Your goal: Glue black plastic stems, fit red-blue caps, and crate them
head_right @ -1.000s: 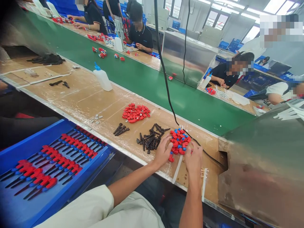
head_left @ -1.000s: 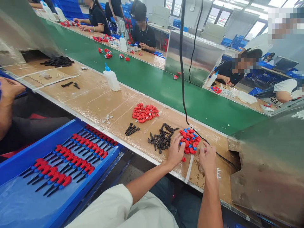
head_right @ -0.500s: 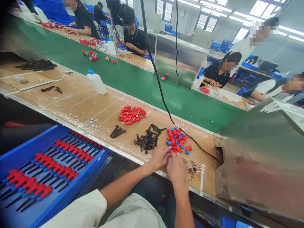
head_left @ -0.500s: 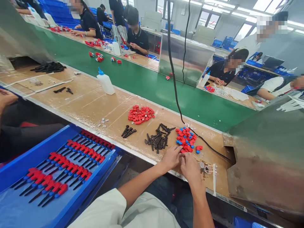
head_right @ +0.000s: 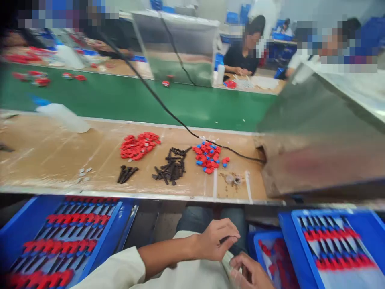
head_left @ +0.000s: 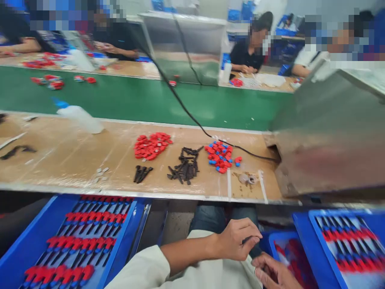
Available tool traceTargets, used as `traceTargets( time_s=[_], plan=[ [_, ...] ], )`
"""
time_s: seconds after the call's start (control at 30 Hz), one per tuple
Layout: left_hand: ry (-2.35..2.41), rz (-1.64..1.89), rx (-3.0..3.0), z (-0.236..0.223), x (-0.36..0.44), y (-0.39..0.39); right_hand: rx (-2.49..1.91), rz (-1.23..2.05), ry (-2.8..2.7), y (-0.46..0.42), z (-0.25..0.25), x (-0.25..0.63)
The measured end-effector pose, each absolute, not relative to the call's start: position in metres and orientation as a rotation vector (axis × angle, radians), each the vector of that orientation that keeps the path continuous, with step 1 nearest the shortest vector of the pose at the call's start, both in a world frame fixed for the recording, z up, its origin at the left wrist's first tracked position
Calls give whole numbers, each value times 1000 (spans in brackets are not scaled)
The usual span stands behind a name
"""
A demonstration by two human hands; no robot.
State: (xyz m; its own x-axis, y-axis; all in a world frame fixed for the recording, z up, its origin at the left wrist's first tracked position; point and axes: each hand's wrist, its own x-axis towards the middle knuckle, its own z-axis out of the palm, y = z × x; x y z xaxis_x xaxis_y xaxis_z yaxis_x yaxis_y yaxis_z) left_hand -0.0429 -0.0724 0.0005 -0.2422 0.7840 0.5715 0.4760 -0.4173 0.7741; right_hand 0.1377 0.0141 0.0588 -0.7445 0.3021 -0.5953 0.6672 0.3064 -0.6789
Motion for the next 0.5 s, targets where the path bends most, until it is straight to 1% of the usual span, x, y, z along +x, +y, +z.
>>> traceTargets(
  time_s=[0.07, 0.17, 0.23, 0.33, 0.4, 0.5],
  plan=[
    [1347, 1500, 1857, -7, -19, -74, 1145, -1419, 2186, 6, 45, 182],
    [1189, 1234, 1910, -17, 6, -75, 1875, -1139, 2007, -10, 34, 266],
    [1140, 1116, 1895, -22, 19, -72, 2168, -1073, 1819, -25, 28, 321],
    [1079, 984, 1872, -24, 41, -63, 2362, -1149, 1655, -47, 11, 372],
    [1057, 907, 1848, -23, 60, -49, 2384, -1230, 1636, -52, -12, 382],
    [1184, 595, 1826, -27, 90, -9, 2329, -1299, 1650, -43, -54, 378]
  ],
)
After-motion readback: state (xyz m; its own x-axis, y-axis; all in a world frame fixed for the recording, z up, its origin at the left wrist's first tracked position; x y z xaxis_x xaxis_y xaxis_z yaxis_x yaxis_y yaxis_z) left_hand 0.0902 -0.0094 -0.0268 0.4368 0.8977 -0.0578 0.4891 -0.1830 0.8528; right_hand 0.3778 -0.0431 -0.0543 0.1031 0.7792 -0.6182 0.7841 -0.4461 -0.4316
